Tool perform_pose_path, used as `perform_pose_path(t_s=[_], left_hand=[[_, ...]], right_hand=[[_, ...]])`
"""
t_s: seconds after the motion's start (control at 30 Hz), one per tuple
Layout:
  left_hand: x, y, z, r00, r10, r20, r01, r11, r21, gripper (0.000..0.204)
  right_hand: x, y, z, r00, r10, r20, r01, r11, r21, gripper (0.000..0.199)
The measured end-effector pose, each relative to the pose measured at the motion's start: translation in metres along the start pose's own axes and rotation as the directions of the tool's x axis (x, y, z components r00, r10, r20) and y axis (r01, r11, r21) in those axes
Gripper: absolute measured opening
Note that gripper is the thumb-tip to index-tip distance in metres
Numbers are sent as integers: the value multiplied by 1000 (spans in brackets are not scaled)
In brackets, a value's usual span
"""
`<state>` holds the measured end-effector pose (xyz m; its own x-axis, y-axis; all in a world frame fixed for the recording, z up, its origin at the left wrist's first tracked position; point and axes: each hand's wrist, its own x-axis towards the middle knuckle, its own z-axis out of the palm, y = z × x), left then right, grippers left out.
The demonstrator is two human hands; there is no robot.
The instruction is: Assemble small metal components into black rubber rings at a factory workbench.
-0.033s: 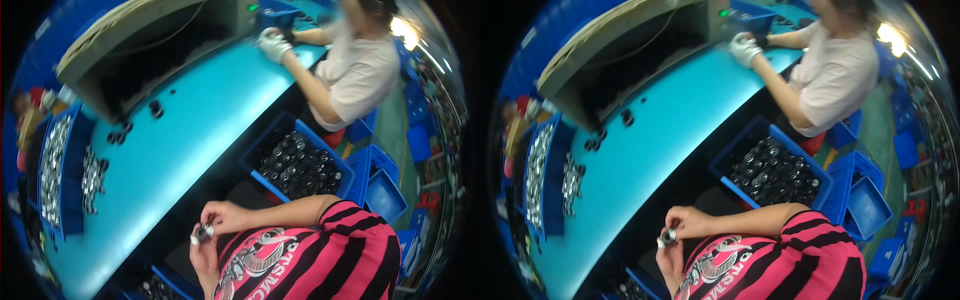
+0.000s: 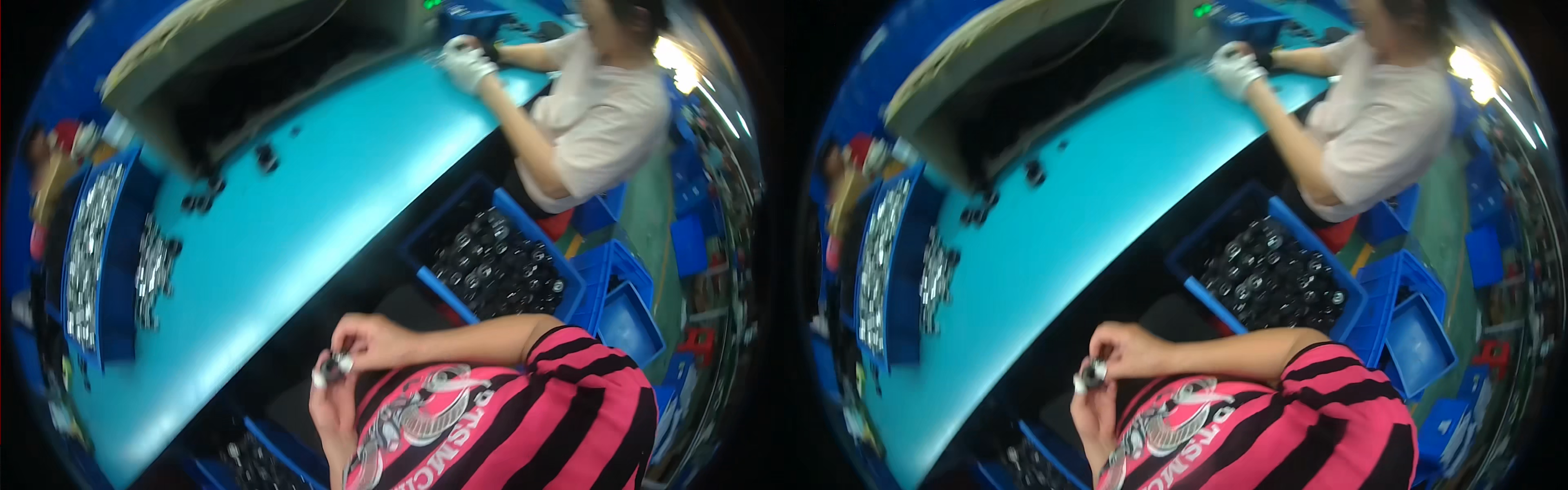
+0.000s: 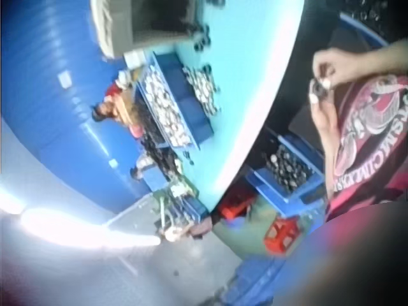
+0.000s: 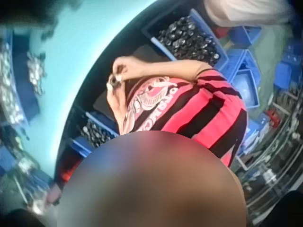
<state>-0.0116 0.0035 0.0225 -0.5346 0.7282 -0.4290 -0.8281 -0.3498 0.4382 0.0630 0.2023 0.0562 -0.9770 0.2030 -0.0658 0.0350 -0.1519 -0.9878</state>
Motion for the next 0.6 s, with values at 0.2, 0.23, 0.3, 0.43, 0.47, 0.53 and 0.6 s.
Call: perform_pose_path(t_s=[0.2, 0.23, 0.3, 0.43, 0.47, 0.53, 0.6], left_hand=[[-8, 0, -1, 993, 10, 118, -2, 998, -67, 51], [-9, 0, 0, 991, 24, 128, -16, 998, -65, 52], [-8, -3, 3, 991, 44, 125, -36, 997, -61, 52], [-11, 0, 12, 995, 57, 82, -54, 998, -30, 52], [-11, 1, 13, 995, 59, 83, -57, 998, -26, 52], [-10, 2, 16, 995, 59, 86, -58, 998, -17, 51], [-9, 5, 22, 992, 70, 101, -71, 997, 9, 51]], right_hand=[[-2, -10, 3, 999, -28, -41, 25, 997, -76, 43], [-1, -11, 6, 997, -56, -53, 51, 993, -103, 41], [-1, -11, 7, 993, -98, -58, 86, 979, -184, 41], [3, -17, 10, 989, -148, -17, 135, 936, -326, 40], [4, -18, 10, 988, -152, -1, 142, 926, -350, 39], [5, -23, 11, 986, -165, 27, 163, 908, -387, 37], [6, -26, 13, 981, -185, 52, 190, 890, -414, 35]])
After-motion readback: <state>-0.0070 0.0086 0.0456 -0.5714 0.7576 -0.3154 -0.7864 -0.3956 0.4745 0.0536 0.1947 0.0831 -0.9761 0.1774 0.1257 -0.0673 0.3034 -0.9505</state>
